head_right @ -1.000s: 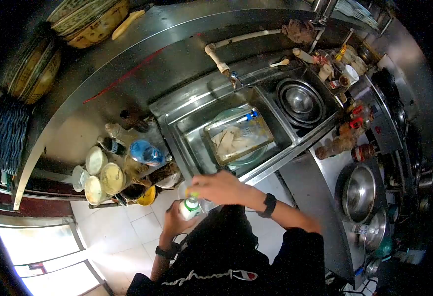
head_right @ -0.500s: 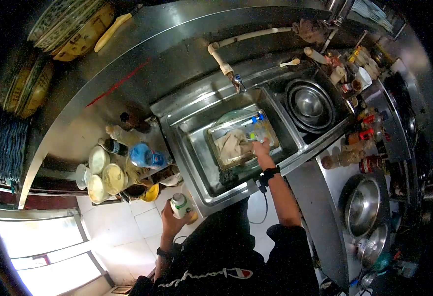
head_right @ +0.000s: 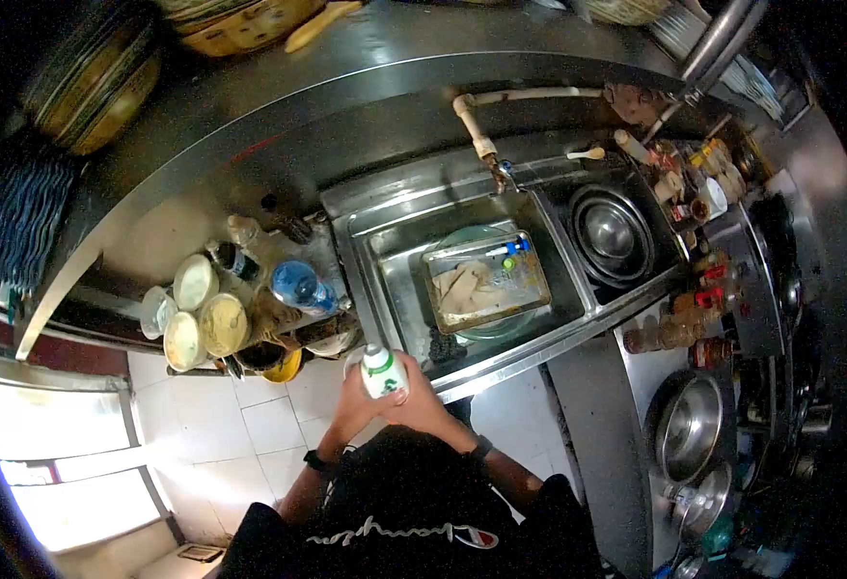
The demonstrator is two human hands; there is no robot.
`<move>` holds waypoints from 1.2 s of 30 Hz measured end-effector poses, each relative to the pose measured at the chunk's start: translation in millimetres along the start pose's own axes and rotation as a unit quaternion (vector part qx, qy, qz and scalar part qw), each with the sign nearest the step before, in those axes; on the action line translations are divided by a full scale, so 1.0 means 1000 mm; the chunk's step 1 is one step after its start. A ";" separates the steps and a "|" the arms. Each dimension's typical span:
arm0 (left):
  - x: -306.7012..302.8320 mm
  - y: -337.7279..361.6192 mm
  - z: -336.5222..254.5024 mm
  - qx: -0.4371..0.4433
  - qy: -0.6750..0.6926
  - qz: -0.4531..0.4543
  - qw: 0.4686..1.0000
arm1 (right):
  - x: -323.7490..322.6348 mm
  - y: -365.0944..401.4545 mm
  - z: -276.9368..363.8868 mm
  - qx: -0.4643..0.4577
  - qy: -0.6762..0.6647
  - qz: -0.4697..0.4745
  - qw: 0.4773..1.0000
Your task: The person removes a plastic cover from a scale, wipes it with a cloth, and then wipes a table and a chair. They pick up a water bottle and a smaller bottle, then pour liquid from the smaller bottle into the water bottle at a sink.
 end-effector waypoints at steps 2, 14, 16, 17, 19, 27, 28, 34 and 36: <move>-0.006 -0.019 0.028 0.043 -0.041 0.016 0.998 | 0.000 -0.008 0.007 -0.013 0.031 -0.014 0.999; -0.152 -0.096 -0.002 0.214 -0.239 -0.468 0.824 | -0.011 -0.025 0.027 0.005 0.126 0.004 0.992; -0.164 -0.111 -0.017 0.222 -0.291 -0.430 0.825 | -0.010 -0.043 0.030 -0.013 0.132 0.037 0.990; -0.168 -0.115 -0.023 0.225 -0.317 -0.411 0.825 | -0.008 -0.052 0.032 -0.016 0.138 0.049 0.989; -0.176 -0.136 -0.011 0.183 -0.322 -0.398 0.839 | -0.007 -0.073 0.035 -0.003 0.152 0.066 0.986; -0.168 -0.142 0.010 0.205 -0.141 -0.427 0.869 | -0.001 -0.110 0.058 -0.071 0.184 0.084 0.977; -0.166 -0.137 0.014 0.200 -0.144 -0.430 0.869 | -0.003 -0.109 0.055 -0.087 0.191 0.086 0.974; -0.156 -0.133 0.051 0.120 -0.171 -0.405 0.890 | -0.007 -0.090 0.056 -0.050 0.185 0.088 0.978; -0.155 -0.143 0.057 0.146 -0.168 -0.423 0.878 | -0.011 -0.085 0.052 -0.044 0.187 0.091 0.977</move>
Point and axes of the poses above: each hand's wrist, its own y-axis away from the middle knuckle, its own x-axis out of the palm, z = x × y, the point moved 4 cm from there along -y, towards the middle knuckle, and after that the axes turned 7 degrees about -x, right-handed, at the moved point
